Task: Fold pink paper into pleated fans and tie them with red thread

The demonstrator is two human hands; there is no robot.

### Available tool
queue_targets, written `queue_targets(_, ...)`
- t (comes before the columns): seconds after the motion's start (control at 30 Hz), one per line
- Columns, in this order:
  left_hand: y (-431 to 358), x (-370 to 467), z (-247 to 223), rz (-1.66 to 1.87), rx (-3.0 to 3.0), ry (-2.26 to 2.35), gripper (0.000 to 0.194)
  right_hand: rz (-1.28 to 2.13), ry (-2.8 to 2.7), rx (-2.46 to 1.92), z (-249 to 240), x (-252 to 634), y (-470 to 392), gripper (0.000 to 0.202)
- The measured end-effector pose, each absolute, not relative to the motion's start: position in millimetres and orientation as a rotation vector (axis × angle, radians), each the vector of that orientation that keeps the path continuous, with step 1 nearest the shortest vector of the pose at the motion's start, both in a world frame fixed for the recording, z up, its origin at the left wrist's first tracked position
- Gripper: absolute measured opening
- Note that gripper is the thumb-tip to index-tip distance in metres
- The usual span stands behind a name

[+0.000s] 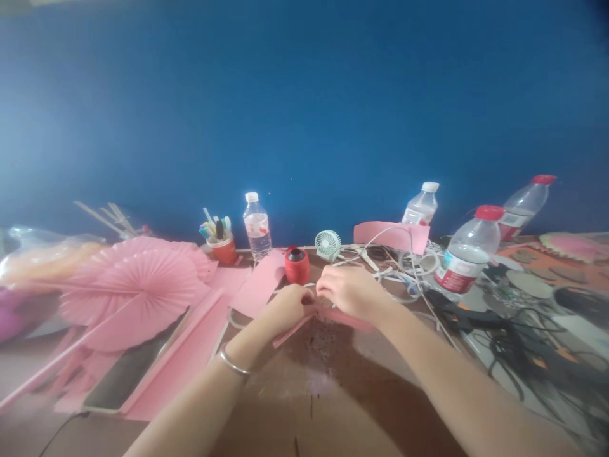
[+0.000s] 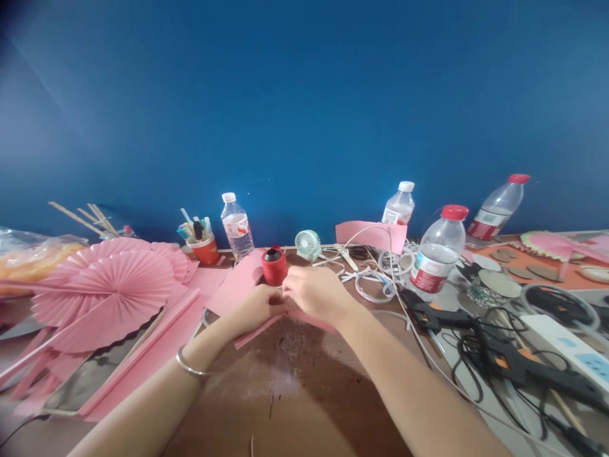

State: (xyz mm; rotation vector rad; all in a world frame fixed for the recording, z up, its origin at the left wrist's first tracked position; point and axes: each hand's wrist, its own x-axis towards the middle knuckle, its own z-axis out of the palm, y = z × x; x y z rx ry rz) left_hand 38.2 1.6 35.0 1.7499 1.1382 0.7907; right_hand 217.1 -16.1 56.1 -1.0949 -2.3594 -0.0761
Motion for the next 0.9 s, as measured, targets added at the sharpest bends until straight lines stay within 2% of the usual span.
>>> queue_targets(0.1,7.5,41.0,23.9,0.913,1.664,1.17,0.011,-0.263,-2.397,-1.183,53.8,201.0,-27.0,0.021)
queue_targets(0.2,13.7,39.7,23.2,0.99,1.533,1.177,0.005,-0.303,-2.253,-1.277,47.5,190.2,-32.5,0.025)
queue_targets(0.37,24.7,33.9,25.5,1.027,1.254,1.128,0.021,-0.212,-2.084,-1.335,37.1,187.6,-30.6,0.024)
queue_targets(0.57,29.9,31.5,25.9,1.081,1.058,1.058,0.019,0.125,-1.96,-1.354,25.6,193.3,-17.9,0.013)
queue_targets(0.67,27.7,33.3,28.0,1.094,1.018,1.042,0.018,0.364,-1.921,-1.316,22.9,195.4,-12.9,0.013)
queue_targets(0.9,28.7,33.9,29.0,1.116,1.028,1.052,0.019,0.61,-1.853,-1.276,14.4,198.8,-7.2,0.013)
